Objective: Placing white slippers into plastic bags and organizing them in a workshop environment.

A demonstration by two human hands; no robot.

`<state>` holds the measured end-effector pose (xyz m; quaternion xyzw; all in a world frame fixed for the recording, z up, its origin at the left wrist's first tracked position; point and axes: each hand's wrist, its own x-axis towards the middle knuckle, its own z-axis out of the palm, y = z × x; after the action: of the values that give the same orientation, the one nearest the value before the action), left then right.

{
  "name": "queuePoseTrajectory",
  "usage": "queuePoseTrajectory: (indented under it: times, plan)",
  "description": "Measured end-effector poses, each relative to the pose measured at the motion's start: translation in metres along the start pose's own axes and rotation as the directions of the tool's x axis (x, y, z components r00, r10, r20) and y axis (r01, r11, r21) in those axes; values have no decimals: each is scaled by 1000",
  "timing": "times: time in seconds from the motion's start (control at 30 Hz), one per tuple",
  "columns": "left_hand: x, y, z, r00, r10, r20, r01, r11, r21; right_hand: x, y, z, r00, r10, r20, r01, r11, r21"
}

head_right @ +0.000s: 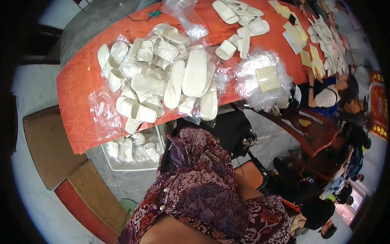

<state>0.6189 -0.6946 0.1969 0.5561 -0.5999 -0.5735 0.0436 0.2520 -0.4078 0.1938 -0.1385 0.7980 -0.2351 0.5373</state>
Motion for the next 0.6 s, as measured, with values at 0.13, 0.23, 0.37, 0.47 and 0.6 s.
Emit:
queuePoseTrajectory:
  times: [0.13,0.23,0.37,0.47,0.6]
  plan:
    - [0,-27,-14,995,79,64,-85,992,88,-33,29,46,993,65,-95,-59,996,64]
    - [8,-41,-9,983,140,121,-155,980,128,-52,54,66,977,119,-176,-103,990,99]
    - [31,-48,4,959,236,155,-260,952,163,-52,77,73,951,150,-271,-119,985,127]
    - [68,-42,20,941,304,152,-329,925,188,-24,80,61,934,151,-325,-113,985,134]
    - [124,-22,52,927,365,83,-374,899,226,48,71,16,929,115,-351,-87,992,96]
